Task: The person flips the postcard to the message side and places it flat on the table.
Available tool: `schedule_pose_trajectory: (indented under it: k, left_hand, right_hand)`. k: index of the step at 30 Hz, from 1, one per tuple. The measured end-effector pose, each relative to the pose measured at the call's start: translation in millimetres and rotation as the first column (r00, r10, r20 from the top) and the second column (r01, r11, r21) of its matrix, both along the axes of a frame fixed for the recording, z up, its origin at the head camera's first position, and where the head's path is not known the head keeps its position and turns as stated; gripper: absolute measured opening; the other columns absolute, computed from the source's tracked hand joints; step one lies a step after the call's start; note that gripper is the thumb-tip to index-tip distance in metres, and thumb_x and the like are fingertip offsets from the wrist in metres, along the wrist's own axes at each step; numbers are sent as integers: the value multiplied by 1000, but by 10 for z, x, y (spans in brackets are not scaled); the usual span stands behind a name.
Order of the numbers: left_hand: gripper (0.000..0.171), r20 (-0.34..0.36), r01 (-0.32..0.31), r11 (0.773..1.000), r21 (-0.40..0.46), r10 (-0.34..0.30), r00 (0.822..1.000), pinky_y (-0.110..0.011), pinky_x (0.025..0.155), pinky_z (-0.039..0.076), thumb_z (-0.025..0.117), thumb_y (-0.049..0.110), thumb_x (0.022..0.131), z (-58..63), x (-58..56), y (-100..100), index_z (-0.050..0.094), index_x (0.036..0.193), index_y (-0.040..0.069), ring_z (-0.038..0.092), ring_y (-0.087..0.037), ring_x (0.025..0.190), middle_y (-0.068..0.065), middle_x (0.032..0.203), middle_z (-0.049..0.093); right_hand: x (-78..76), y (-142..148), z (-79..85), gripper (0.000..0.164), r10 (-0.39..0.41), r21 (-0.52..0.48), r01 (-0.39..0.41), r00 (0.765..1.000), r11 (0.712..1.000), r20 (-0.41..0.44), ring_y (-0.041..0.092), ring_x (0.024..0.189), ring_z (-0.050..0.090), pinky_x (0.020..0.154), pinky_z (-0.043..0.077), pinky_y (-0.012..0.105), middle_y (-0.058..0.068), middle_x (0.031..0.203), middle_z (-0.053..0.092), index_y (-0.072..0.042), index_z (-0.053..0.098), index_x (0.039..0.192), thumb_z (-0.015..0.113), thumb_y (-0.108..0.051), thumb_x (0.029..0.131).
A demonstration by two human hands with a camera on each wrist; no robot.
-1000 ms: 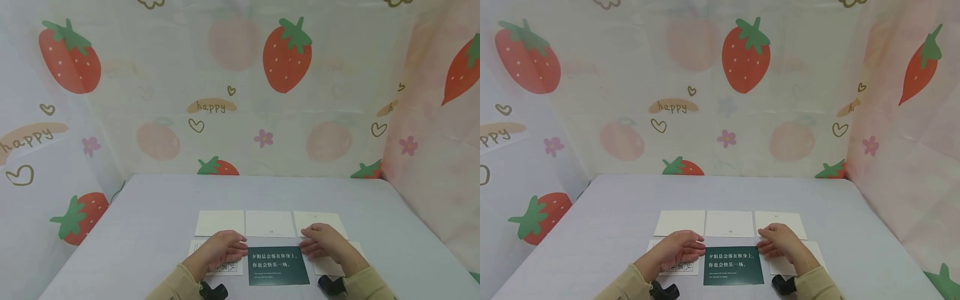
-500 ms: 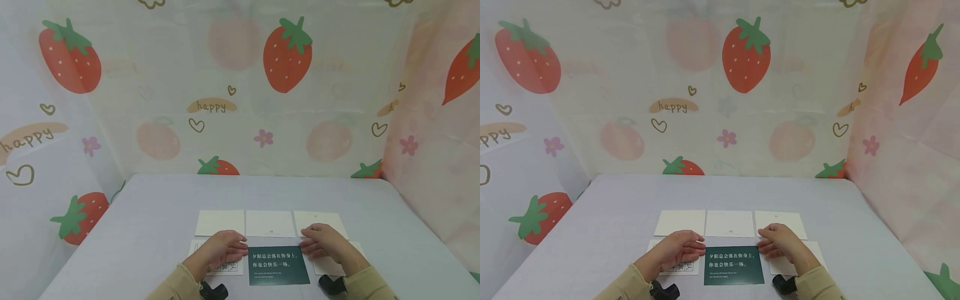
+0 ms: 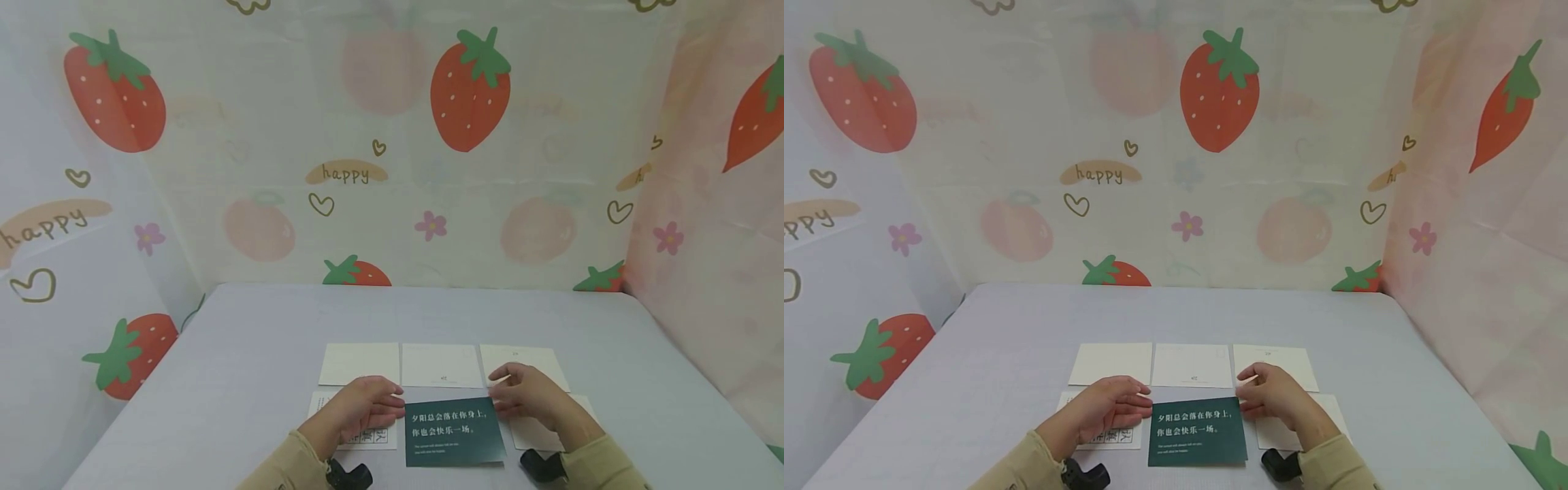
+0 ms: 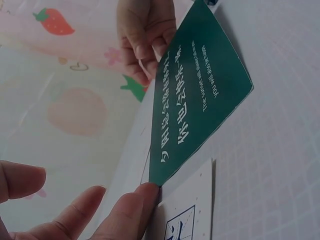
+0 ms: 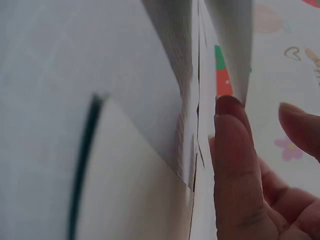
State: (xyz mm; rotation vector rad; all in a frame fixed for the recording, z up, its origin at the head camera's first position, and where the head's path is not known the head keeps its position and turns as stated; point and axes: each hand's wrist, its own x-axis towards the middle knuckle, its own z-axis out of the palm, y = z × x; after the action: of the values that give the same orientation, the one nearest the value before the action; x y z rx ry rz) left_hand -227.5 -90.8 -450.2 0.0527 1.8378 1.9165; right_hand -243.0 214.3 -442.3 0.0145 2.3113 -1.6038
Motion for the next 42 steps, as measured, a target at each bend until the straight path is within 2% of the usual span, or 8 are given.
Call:
schedule_pose_trajectory:
  k: [5, 14, 27, 33, 36, 42]
  left_hand:
    - [38, 5, -4, 1000, 1, 4, 1000, -28, 72, 54, 54, 24, 89, 5, 5, -2, 54, 113, -6, 65, -26, 90, -18, 101, 63]
    - [39, -9, -2, 1000, -6, 2, 1000, -28, 71, 54, 53, 23, 89, -3, 6, 3, 53, 114, -7, 66, -25, 89, -18, 100, 63]
    - [34, 6, 17, 999, -28, -16, 1000, -27, 70, 55, 51, 21, 92, -13, 4, 9, 53, 117, -2, 66, -23, 86, -16, 99, 65]
    - [35, 18, -4, 996, -85, 6, 1000, -27, 68, 55, 60, 14, 85, -12, 3, 62, 54, 118, 3, 67, -20, 79, -12, 92, 66]
    - [38, 5, -16, 994, -113, 17, 1000, -28, 67, 55, 63, 13, 83, -24, -2, 86, 55, 119, 5, 66, -18, 77, -11, 90, 66]
    - [38, -38, -3, 994, -108, -1, 999, -30, 68, 55, 63, 10, 82, -38, 2, 106, 55, 118, 4, 65, -19, 78, -11, 91, 65]
  right_hand:
    - [5, -4, 14, 29, 77, 43, -76, 997, 996, -8, 19, 73, 62, 66, 54, 34, 9, 84, 62, 4, 59, 104, 68, -4, 77]
    - [27, -14, 47, 14, 137, 103, -134, 990, 986, -25, 18, 67, 60, 62, 54, 34, 7, 79, 65, 3, 64, 91, 63, 1, 78]
    - [6, -39, 49, 8, 70, 101, -67, 997, 993, -24, 17, 64, 60, 60, 54, 33, 7, 77, 63, 2, 64, 88, 59, 3, 81]
    - [-13, -45, 44, 9, 46, 84, -43, 998, 996, -34, 18, 65, 60, 61, 54, 32, 8, 78, 61, 2, 63, 90, 58, 3, 82]
    - [-25, -55, 50, 9, 25, 73, -22, 999, 997, -30, 18, 65, 60, 61, 54, 32, 9, 78, 60, 2, 62, 90, 57, 5, 83]
    - [-39, -72, 76, 11, 6, 54, -5, 999, 999, -32, 17, 65, 59, 61, 54, 32, 9, 77, 60, 2, 62, 90, 55, 6, 83]
